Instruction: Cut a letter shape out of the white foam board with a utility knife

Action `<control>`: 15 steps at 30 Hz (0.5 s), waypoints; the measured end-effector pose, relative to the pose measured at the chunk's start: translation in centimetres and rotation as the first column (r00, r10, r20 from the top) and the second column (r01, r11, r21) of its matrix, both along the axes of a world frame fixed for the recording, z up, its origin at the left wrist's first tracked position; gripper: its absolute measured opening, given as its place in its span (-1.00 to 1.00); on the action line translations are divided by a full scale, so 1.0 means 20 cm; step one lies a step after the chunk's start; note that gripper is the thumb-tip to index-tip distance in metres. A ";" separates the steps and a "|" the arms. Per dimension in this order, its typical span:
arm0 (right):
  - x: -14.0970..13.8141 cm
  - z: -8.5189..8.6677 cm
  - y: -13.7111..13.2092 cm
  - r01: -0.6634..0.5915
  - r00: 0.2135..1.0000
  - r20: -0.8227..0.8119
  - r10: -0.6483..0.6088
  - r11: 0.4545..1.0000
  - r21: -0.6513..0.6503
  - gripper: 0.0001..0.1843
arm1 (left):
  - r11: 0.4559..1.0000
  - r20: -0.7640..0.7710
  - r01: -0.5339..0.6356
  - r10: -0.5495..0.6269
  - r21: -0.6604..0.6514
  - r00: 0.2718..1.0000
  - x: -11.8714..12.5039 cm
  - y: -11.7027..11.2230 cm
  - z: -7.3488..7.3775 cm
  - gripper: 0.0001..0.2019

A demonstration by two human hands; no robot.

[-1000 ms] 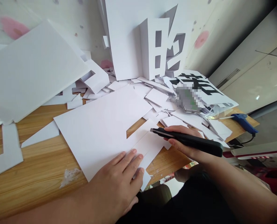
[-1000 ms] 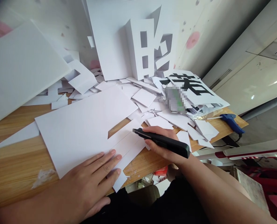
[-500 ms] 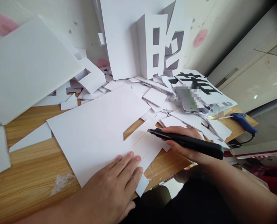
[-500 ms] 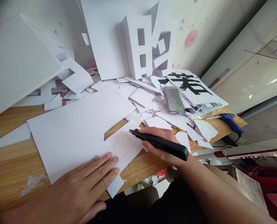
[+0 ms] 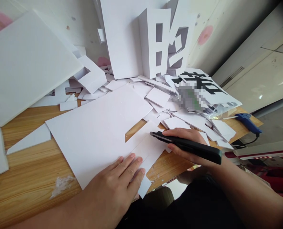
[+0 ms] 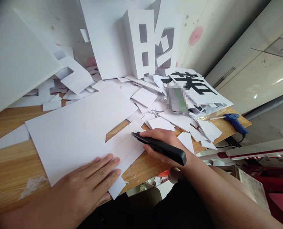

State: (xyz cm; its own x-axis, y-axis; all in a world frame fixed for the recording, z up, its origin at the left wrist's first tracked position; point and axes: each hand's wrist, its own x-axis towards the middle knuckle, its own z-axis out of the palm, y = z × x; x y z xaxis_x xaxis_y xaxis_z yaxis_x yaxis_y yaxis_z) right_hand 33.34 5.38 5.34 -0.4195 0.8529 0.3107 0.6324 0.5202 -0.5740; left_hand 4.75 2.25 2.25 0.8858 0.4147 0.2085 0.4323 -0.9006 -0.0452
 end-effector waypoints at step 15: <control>0.10 0.02 -0.05 -0.079 0.995 0.054 0.081 0.996 -0.036 -0.70 | 0.999 0.057 -0.037 0.038 -0.023 0.998 0.01 0.00 0.00 -0.65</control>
State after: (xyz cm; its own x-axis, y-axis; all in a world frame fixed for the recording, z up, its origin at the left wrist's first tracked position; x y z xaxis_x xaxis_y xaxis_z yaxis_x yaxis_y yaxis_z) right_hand 35.41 4.37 5.75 -0.5022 0.8258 0.2566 0.6210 0.5510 -0.5575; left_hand 5.01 2.33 2.23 0.8563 0.4525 0.2490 0.4672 -0.8841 0.0000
